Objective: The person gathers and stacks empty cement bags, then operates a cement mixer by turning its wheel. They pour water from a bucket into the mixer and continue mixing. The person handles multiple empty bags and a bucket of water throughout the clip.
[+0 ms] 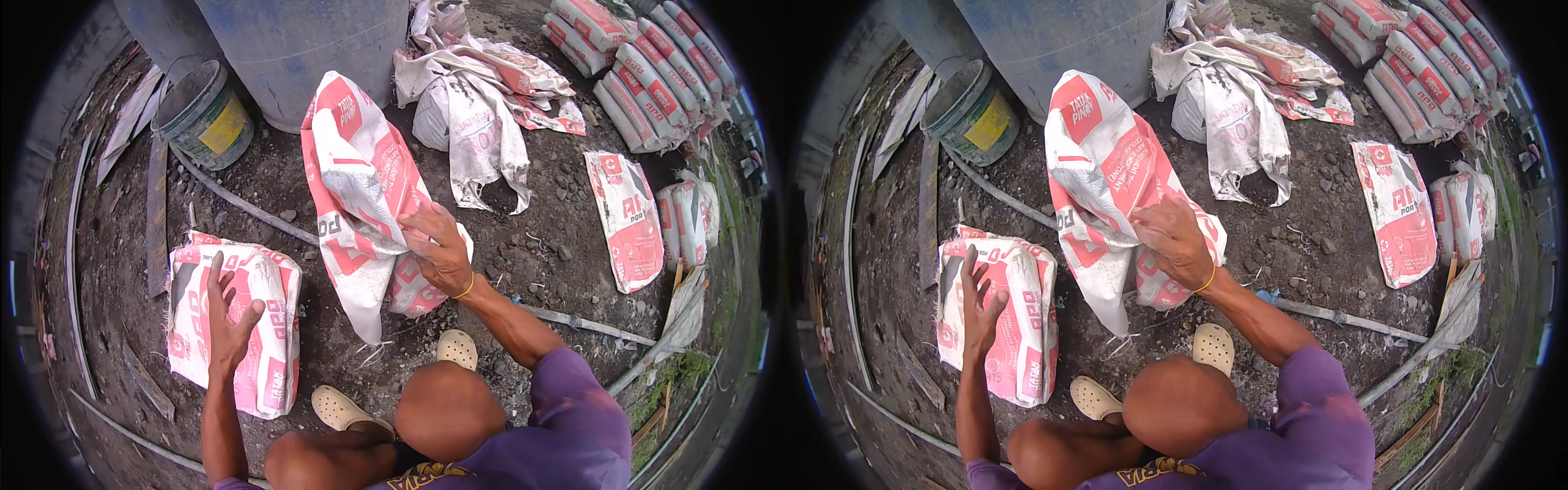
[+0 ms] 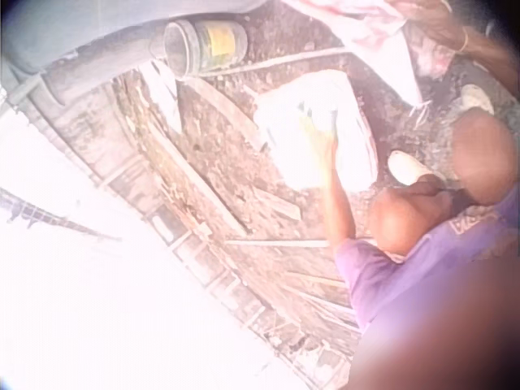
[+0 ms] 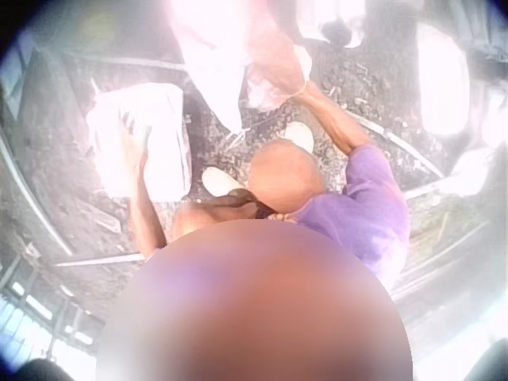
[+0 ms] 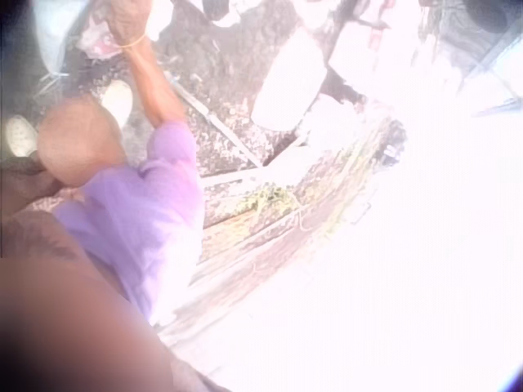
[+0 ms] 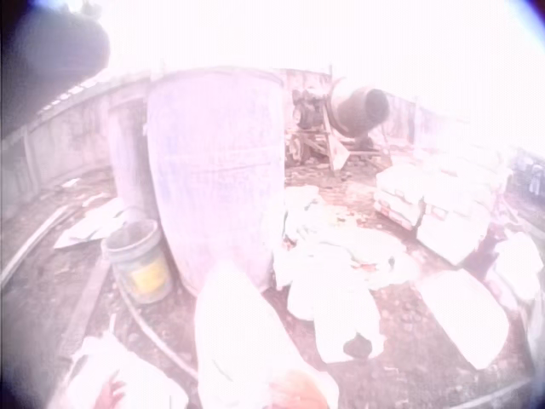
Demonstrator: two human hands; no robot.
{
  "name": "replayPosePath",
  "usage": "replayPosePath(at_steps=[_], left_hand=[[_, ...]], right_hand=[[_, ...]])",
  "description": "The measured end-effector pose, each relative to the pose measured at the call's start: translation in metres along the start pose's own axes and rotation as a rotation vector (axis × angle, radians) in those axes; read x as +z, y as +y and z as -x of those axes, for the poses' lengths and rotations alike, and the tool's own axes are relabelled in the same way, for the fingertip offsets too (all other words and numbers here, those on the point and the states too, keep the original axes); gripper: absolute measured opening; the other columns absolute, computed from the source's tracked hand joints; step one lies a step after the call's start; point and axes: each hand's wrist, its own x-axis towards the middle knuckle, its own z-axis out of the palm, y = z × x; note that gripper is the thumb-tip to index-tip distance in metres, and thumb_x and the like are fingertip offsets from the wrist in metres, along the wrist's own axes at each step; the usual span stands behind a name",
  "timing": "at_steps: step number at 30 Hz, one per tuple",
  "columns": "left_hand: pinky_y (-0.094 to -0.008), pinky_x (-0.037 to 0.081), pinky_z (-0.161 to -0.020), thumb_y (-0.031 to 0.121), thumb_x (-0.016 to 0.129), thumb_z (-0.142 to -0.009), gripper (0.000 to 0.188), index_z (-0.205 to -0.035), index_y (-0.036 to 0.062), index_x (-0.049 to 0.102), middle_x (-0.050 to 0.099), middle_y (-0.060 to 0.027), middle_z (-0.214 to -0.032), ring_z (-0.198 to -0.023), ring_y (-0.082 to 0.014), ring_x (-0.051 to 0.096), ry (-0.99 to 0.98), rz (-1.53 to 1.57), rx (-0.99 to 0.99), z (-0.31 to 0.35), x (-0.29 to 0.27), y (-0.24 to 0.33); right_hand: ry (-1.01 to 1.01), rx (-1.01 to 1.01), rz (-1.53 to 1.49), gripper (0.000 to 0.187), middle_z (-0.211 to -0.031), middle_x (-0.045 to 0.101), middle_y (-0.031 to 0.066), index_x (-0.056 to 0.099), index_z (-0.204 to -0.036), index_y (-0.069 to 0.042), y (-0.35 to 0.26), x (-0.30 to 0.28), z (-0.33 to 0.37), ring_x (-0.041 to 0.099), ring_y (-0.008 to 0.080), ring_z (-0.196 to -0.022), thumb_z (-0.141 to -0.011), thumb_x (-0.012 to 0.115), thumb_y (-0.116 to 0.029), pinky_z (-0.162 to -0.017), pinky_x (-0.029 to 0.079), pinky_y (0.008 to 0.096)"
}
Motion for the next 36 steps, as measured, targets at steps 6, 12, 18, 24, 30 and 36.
replayPosePath(at_steps=[6, 12, 18, 24, 30, 36], left_hand=[[-0.0431, 0.051, -0.106, 0.032, 0.089, -0.078, 0.117, -0.162, 0.012, 0.011, 0.04, -0.0222, -0.152, -0.13, -0.031, 0.055, -0.096, 0.362, -0.136, -0.098, -0.036, -0.031], [-0.0271, 0.057, -0.076, 0.012, 0.078, -0.088, 0.022, -0.098, 0.0021, 0.061, 0.063, -0.0021, -0.091, -0.08, -0.0126, 0.066, 0.008, 0.444, -0.253, -0.095, 0.005, -0.073], [-0.0239, 0.048, -0.072, 0.012, 0.072, -0.089, 0.017, -0.096, 0.0036, 0.059, 0.061, -0.001, -0.09, -0.08, -0.0088, 0.058, 0.143, 0.514, -0.012, -0.126, 0.047, 0.033], [-0.041, 0.052, -0.098, 0.01, 0.066, -0.091, 0.034, -0.125, 0.002, 0.062, 0.068, -0.0163, -0.118, -0.109, -0.0289, 0.065, 0.052, 0.033, 0.129, -0.129, -0.051, 0.153], [-0.0422, 0.043, -0.103, 0.055, 0.077, -0.082, 0.081, -0.144, 0.0122, 0.047, 0.05, -0.0176, -0.14, -0.125, -0.0255, 0.052, 0.142, 0.231, 0.566, -0.146, -0.08, 0.122], [-0.0634, 0.025, -0.121, 0.069, 0.095, -0.047, 0.154, -0.166, 0.0247, 0.009, 0.016, -0.0325, -0.164, -0.15, -0.0502, 0.027, -0.11, 0.261, 0.303, -0.139, -0.02, 0.104]], right_hand=[[-0.098, 0.008, -0.194, 0.036, -0.126, 0.069, 0.0044, 0.074, -0.115, -0.016, -0.016, 0.069, 0.002, 0.063, 0.0271, -0.119, -0.084, 0.071, 0.002, -0.115, 0.034, 0.0541], [-0.786, 0.277, -0.269, 0.078, -0.156, 0.045, 0.0133, 0.048, -0.15, -0.017, -0.015, 0.021, -0.032, 0.041, 0.0319, -0.146, -0.08, 0.082, -0.018, -0.12, 0.026, 0.058], [-0.632, 0.189, -0.213, 0.124, -0.16, 0.033, 0.0281, 0.023, -0.158, 0.006, -0.101, 0.013, -0.097, 0.034, 0.0415, -0.149, -0.07, 0.092, -0.049, -0.123, 0.027, 0.0486], [-0.08, 0.414, -0.231, 0.023, -0.095, 0.07, 0.0012, 0.071, -0.12, -0.005, -0.056, -0.011, -0.175, 0.061, 0.0082, -0.083, -0.1, 0.068, -0.018, -0.073, 0.051, 0.0264], [-0.354, 0.072, -0.369, 0.02, -0.104, 0.067, 0.0012, 0.067, -0.111, -0.002, -0.012, -0.108, -0.272, 0.059, 0.0081, -0.095, -0.104, 0.052, -0.011, -0.09, 0.046, 0.0247], [-0.227, 0.223, -0.539, 0.022, -0.11, 0.068, 0.0046, 0.066, -0.102, -0.005, -0.019, -0.141, -0.298, 0.062, 0.0105, -0.088, -0.106, 0.045, -0.009, -0.079, 0.05, 0.0276]])
